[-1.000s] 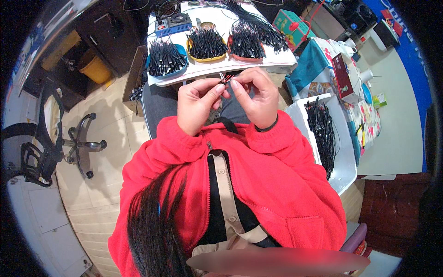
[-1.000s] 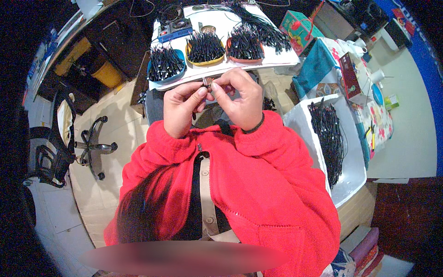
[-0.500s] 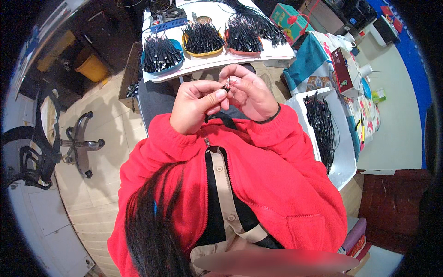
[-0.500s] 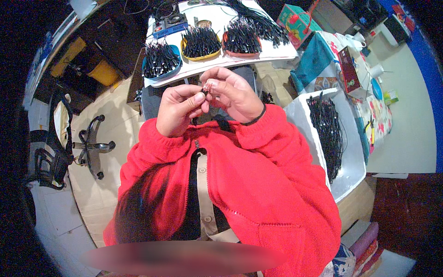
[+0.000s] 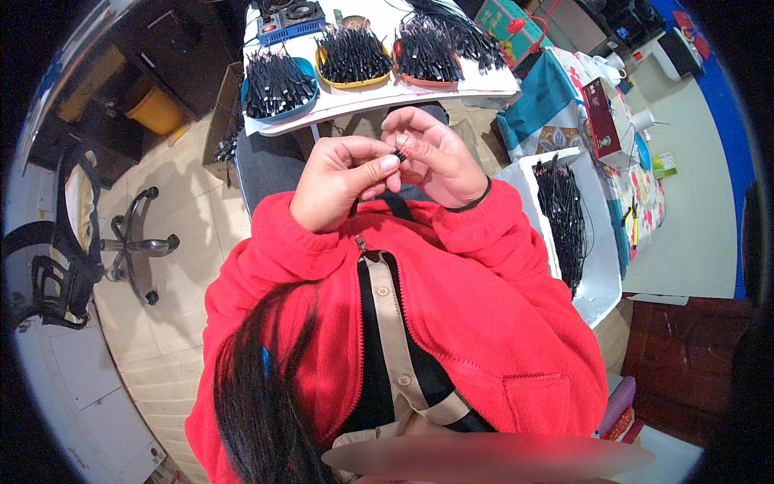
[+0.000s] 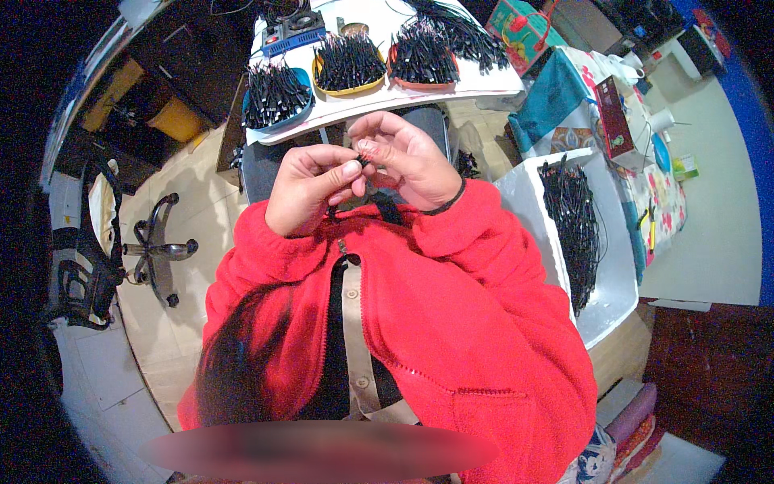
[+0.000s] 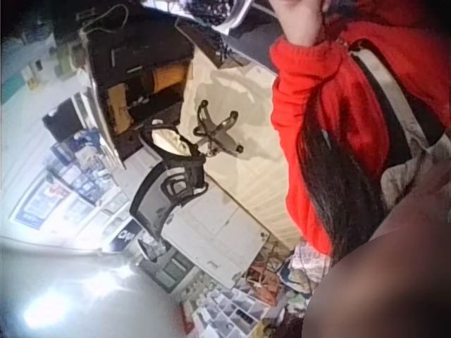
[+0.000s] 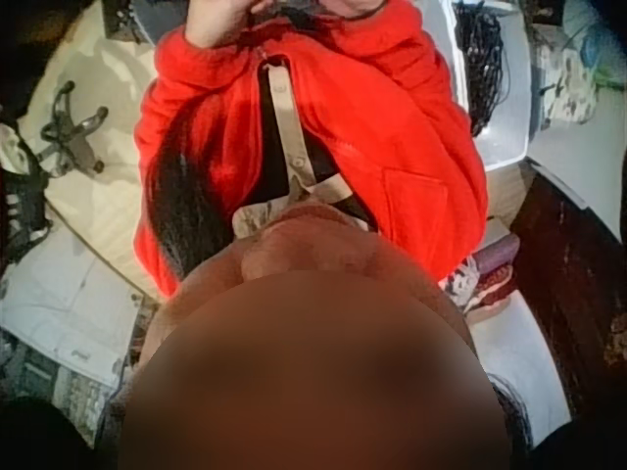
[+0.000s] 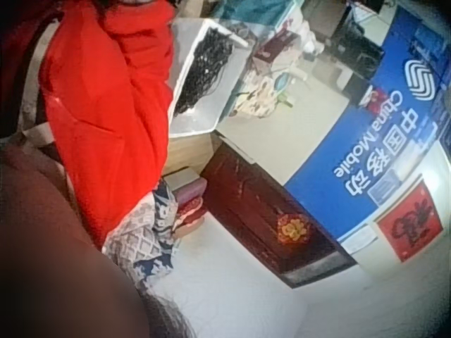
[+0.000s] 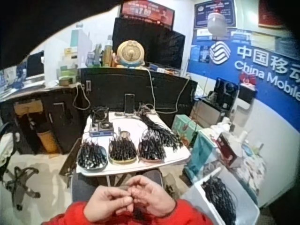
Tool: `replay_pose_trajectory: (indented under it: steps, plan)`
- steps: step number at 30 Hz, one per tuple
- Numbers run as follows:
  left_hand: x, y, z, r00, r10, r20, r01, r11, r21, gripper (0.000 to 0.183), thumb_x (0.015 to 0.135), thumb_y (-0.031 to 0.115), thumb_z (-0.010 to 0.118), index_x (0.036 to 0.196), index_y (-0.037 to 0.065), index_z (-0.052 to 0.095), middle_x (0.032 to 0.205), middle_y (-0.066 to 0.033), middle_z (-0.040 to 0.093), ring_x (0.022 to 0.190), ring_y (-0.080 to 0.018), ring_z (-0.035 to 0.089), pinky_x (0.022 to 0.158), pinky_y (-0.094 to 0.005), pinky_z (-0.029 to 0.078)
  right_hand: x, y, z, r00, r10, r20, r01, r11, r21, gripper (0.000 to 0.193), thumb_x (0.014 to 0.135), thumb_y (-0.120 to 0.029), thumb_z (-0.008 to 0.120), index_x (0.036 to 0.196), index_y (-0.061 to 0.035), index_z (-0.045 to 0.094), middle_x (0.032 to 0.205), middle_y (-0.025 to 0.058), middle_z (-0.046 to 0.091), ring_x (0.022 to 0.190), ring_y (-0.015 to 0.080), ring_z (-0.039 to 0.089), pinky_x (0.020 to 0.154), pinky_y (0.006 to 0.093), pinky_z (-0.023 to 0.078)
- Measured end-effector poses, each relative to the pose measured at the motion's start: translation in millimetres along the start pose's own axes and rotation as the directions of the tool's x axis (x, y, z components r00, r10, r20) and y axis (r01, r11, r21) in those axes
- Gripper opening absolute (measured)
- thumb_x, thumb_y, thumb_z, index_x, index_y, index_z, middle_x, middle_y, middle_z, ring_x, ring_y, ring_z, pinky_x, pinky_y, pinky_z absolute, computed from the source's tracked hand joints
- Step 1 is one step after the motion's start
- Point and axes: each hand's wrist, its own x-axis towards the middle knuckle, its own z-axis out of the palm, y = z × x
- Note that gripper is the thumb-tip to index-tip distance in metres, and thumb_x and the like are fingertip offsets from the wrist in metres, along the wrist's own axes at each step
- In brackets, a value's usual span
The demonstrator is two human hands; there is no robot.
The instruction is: The person repeatedly picks small black electronic components from trays on a table, manipulates them with both hands, and places them back into the trays. The action is repetitive and focused on handling the components without visible tools.
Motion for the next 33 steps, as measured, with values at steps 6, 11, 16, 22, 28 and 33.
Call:
replay_pose_trajectory:
  steps: [6,11,16,22,28,33]
  plan:
    - [0,1,0,1.000,-0.022,-0.014,0.021,0.999,-0.041,0.014,0.087,0.004,0.059,0.095,-0.006,0.065,0.073,-0.0082,0.063,0.056,-0.0049,0.046,0.050,-0.0170,0.036,-1,-1,2,0.996,-0.021,-0.082,0.009,0.990,-0.143,0.031,0.089,-0.013,0.060,0.116,-0.0041,0.048,0.098,0.0026,0.053,0.085,0.0083,0.053,0.071,0.0202,0.045]
    - [-2,1,1,0.998,0.001,-0.064,0.002,0.999,0.050,0.015,0.087,0.005,0.060,0.095,-0.006,0.065,0.072,-0.0072,0.063,0.056,-0.0043,0.045,0.049,-0.0171,0.036,-1,5,7,0.971,-0.212,-0.114,0.162,0.926,-0.341,0.027,0.089,-0.014,0.061,0.111,-0.0020,0.050,0.092,0.0021,0.054,0.081,0.0082,0.052,0.071,0.0214,0.045]
    - [-3,0,-1,0.997,-0.007,-0.071,0.014,0.996,0.088,0.015,0.087,0.009,0.062,0.094,-0.004,0.067,0.070,-0.0045,0.062,0.054,-0.0031,0.044,0.048,-0.0162,0.033,-1,-9,4,0.957,-0.234,-0.171,0.087,0.794,-0.601,0.021,0.094,-0.023,0.055,0.097,-0.0019,0.054,0.080,0.0021,0.055,0.074,0.0089,0.052,0.068,0.0224,0.044]
    - [-1,-2,-8,0.997,-0.044,-0.059,0.051,0.992,0.119,0.015,0.087,0.009,0.062,0.093,-0.003,0.067,0.069,-0.0025,0.062,0.054,-0.0022,0.045,0.048,-0.0165,0.033,-5,-15,14,0.932,-0.358,0.059,0.188,0.338,-0.922,0.030,0.093,-0.023,0.054,0.075,0.0006,0.055,0.061,0.0077,0.053,0.053,0.0112,0.047,0.049,0.0284,0.039]
    - [1,-3,-6,1.000,-0.009,-0.009,0.010,0.993,0.117,0.015,0.085,0.009,0.063,0.090,-0.004,0.067,0.067,-0.0018,0.061,0.055,-0.0031,0.047,0.049,-0.0159,0.033,-5,-10,3,0.946,-0.318,0.068,0.221,0.477,-0.850,0.029,0.095,-0.019,0.052,0.072,-0.0022,0.050,0.062,-0.0008,0.047,0.058,0.0071,0.041,0.052,0.0243,0.034]
    - [-10,8,-14,0.992,-0.119,0.041,0.115,0.990,0.080,0.014,0.085,0.009,0.063,0.090,-0.003,0.067,0.065,-0.0015,0.059,0.055,-0.0047,0.048,0.049,-0.0175,0.033,-21,-34,-8,0.907,-0.412,-0.087,0.150,0.510,-0.847,0.019,0.096,-0.020,0.050,0.090,-0.0027,0.057,0.076,0.0002,0.054,0.065,0.0056,0.047,0.056,0.0211,0.036]
